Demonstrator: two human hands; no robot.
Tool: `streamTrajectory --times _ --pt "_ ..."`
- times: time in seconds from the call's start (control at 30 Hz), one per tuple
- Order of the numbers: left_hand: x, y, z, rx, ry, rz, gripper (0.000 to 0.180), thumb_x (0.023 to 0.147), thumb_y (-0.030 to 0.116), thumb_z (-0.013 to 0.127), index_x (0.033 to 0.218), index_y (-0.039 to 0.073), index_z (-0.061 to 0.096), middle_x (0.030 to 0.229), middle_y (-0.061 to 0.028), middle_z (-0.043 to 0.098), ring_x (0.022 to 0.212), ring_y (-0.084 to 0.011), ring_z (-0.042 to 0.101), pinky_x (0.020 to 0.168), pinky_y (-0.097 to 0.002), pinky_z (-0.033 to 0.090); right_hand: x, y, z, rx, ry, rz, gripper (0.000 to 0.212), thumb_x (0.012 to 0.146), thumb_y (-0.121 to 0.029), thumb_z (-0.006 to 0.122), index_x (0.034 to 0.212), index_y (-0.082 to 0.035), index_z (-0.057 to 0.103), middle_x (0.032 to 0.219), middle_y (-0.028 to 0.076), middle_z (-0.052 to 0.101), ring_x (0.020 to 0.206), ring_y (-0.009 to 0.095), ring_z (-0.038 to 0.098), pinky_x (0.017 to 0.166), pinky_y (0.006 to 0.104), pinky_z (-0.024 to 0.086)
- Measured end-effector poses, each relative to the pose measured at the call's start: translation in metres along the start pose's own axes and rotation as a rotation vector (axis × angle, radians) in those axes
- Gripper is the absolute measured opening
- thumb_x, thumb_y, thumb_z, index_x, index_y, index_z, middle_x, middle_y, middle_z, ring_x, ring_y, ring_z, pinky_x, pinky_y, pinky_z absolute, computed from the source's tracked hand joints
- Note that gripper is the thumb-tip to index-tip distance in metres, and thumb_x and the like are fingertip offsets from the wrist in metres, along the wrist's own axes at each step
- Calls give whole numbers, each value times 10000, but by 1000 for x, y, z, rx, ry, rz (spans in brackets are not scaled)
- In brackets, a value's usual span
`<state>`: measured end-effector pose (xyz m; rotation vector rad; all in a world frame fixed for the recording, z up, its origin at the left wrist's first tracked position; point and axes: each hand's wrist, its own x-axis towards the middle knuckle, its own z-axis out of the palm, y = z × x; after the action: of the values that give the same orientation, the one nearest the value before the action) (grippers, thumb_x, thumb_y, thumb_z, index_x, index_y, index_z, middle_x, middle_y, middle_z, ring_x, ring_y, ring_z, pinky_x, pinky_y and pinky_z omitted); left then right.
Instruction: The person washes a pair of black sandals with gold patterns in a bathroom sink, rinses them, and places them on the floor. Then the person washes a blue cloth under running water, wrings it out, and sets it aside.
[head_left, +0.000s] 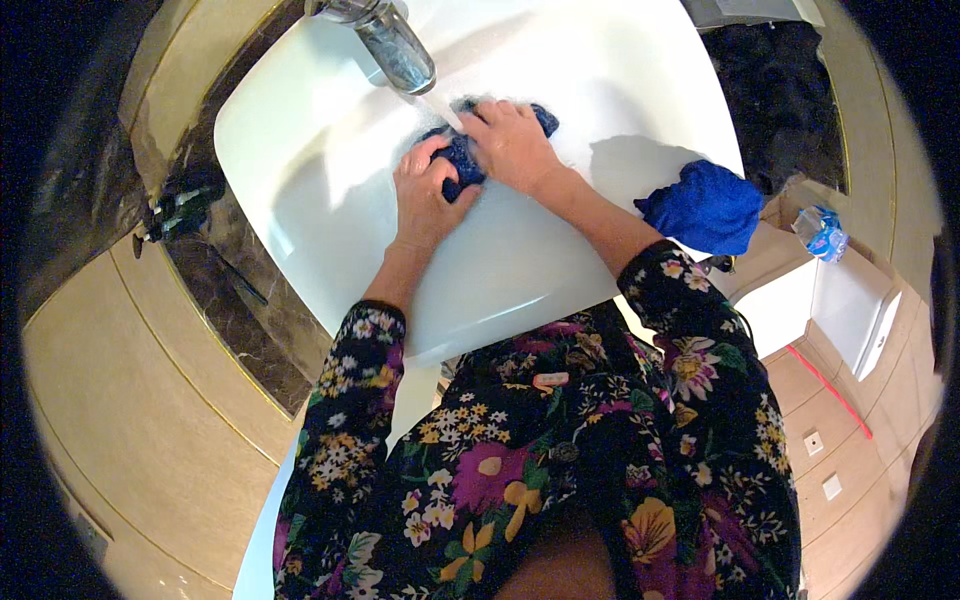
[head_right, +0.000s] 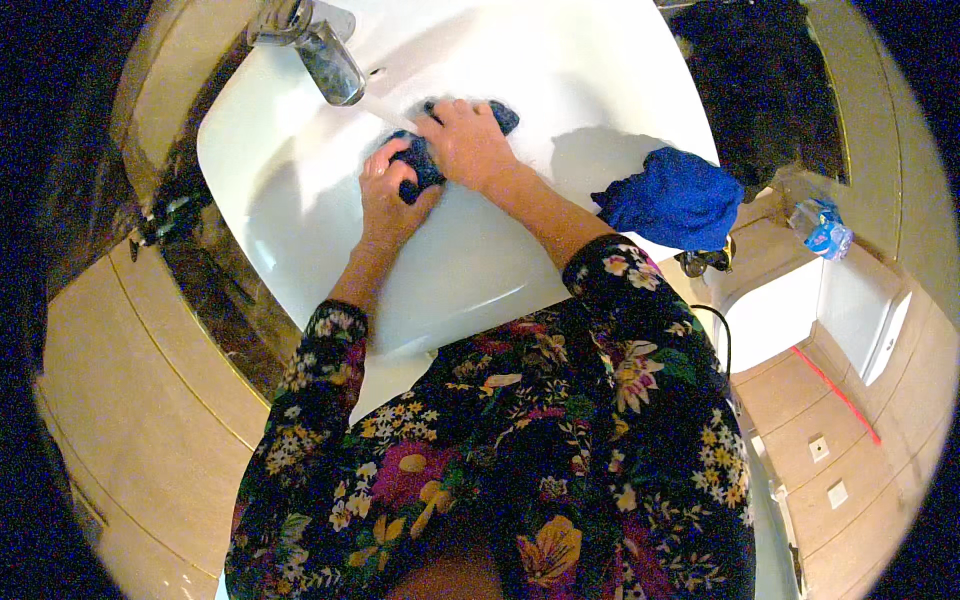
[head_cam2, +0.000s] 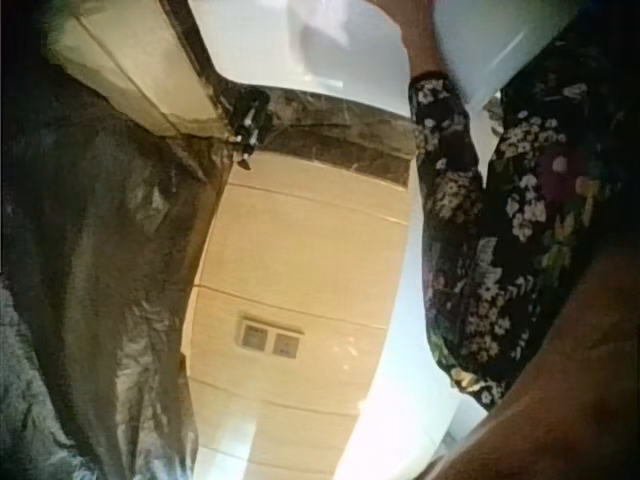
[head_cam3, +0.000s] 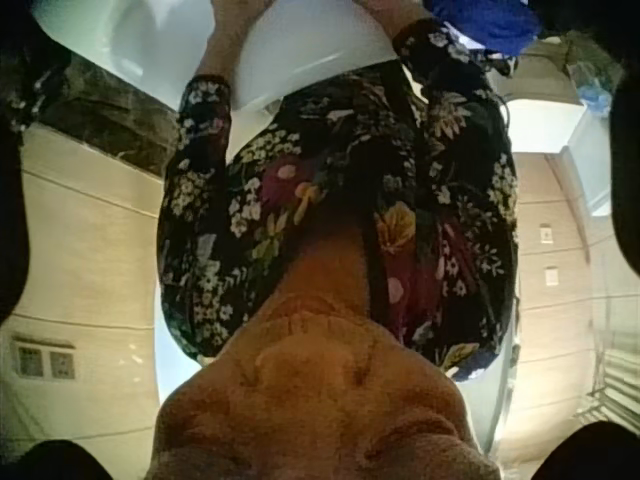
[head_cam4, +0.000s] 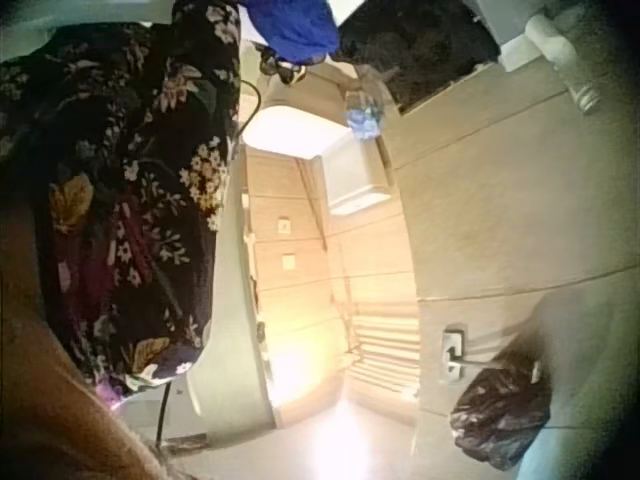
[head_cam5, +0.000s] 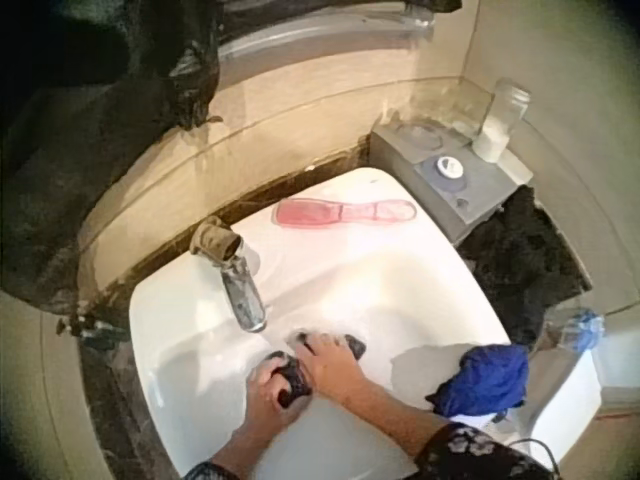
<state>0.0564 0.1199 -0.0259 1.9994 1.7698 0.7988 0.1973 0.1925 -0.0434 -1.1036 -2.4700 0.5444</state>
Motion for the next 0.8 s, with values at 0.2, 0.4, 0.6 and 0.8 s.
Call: streamTrajectory --times 0.2,0.4,0.6,0.8 --pt "13 0 9 34 94 -113 249 599 90 701 700 72 474 1081 -117 503 960 -297 473 821 -402 369 25 19 14 164 -50 148 204 715 -227 553 892 -133 593 838 99 566 793 289 566 687 383 459" --pt "12 -30 -28 -353 269 -306 189 713 9 580 704 57 397 1008 -110 563 925 -200 516 832 -293 393 43 24 -51 496 0 424 170 766 -154 587 917 -79 608 789 69 615 719 153 560 707 264 451" --pt "18 -22 -73 -418 484 -415 207 745 8 557 670 83 378 743 -10 514 666 -65 429 602 -208 380 47 0 -111 512 -4 179 222 775 -111 581 996 -97 593 787 38 586 680 127 523 687 242 449" --pt "26 13 -124 -487 673 -315 152 778 32 556 705 75 430 658 49 404 590 -35 350 532 -175 317 40 3 -139 -54 -38 -28 308 708 -83 598 1013 -88 550 834 101 579 747 245 572 699 316 463"
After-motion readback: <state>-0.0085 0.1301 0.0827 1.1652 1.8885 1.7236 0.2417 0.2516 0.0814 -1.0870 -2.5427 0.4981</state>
